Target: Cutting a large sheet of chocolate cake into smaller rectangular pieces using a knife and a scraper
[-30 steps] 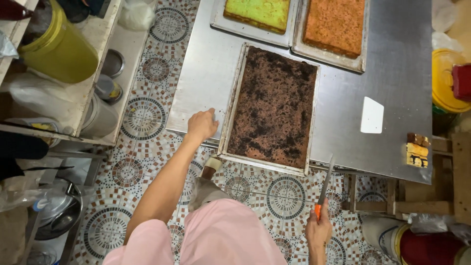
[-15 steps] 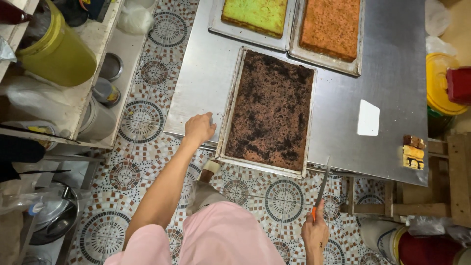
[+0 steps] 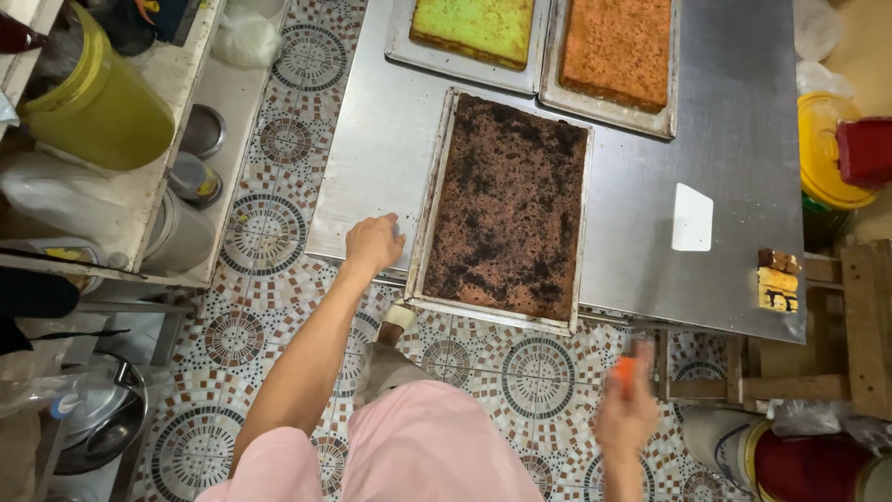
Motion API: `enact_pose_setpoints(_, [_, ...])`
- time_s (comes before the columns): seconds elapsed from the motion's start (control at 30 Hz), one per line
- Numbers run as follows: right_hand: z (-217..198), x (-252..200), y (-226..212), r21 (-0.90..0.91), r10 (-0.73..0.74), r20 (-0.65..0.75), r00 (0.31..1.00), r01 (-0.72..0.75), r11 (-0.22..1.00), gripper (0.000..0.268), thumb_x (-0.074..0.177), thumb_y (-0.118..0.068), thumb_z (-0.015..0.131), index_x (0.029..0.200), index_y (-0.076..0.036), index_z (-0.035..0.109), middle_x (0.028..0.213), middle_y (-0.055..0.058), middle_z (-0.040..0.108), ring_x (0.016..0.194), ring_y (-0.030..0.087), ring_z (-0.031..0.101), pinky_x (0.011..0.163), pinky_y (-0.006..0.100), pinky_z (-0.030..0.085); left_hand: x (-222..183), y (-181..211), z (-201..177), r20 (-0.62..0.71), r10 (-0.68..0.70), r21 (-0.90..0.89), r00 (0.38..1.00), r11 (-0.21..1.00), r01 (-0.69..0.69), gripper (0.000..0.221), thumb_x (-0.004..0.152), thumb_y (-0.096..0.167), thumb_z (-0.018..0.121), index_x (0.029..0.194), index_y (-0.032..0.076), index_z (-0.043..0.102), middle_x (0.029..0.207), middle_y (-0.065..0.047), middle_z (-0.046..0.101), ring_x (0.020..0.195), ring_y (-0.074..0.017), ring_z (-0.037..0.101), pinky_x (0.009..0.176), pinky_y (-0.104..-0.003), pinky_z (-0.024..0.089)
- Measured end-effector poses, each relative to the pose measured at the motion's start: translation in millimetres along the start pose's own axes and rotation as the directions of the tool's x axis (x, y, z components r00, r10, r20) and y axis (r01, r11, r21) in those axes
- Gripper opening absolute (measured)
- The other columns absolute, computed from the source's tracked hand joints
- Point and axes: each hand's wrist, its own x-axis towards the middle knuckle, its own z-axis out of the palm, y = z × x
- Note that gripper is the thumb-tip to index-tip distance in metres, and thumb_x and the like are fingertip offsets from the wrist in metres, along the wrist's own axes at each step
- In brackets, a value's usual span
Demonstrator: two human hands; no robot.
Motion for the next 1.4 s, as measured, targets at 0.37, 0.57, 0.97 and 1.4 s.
enact_pose_setpoints(0.37, [-58.4, 15.6, -24.2, 0.188, -0.336, -0.231, 0.913, 0.381, 0.905, 0.011, 0.114, -0.014, 0.057, 0.105, -0.013, 0.052, 0.09, 0.001, 0.052, 0.069, 0.012, 0.044, 0.065, 0.025, 0.04, -4.6, -1.6, 2.9, -0.009, 0.026, 0.007, 1.0, 1.0, -0.026, 0.034, 0.103, 0.029, 0.058, 0.131, 0.01, 0.059, 0.112, -0.013, 0.073, 0.104, -0.0336, 0.069, 0.095, -0.049, 0.056])
enact_pose_setpoints(0.57, [6.8, -61.4, 19.6, 0.103, 0.173, 0.213, 0.962, -0.198, 0.975, 0.039, 0.1, -0.02, 0.056, 0.137, -0.007, 0.052, 0.07, 0.008, 0.06, 0.05, 0.016, 0.049, 0.04, 0.029, 0.041, 7.5, -19.3, 18.4, -0.074, 0.044, 0.041, 0.996, 0.998, -0.041, 0.045, 0.098, 0.031, 0.057, 0.14, 0.013, 0.057, 0.122, -0.022, 0.069, 0.114, -0.044, 0.063, 0.095, -0.055, 0.051])
enact_pose_setpoints(0.97, [-7.7, -94.2, 44.2, 0.151, 0.415, 0.04, 0.909, -0.416, 0.897, 0.058, 0.095, -0.027, 0.063, 0.15, -0.011, 0.057, 0.084, 0.015, 0.069, 0.079, 0.025, 0.064, 0.074, 0.039, 0.053, 5.3, -2.8, 19.4, -0.087, 0.071, 0.09, 0.994, 0.994, -0.063, 0.039, 0.099, 0.027, 0.06, 0.134, 0.008, 0.061, 0.112, -0.018, 0.073, 0.107, -0.037, 0.067, 0.093, -0.049, 0.057])
enact_pose_setpoints(1.4, [3.1, -116.8, 53.6, 0.165, 0.34, 0.193, 0.92, -0.372, 0.913, 0.065, 0.096, -0.034, 0.055, 0.156, -0.014, 0.045, 0.07, 0.009, 0.061, 0.056, 0.019, 0.054, 0.045, 0.035, 0.048, -0.1, -8.7, 29.4, -0.101, 0.056, 0.116, 0.993, 0.992, -0.044, 0.03, 0.101, 0.024, 0.058, 0.125, 0.007, 0.059, 0.112, -0.018, 0.07, 0.103, -0.0366, 0.067, 0.088, -0.051, 0.057])
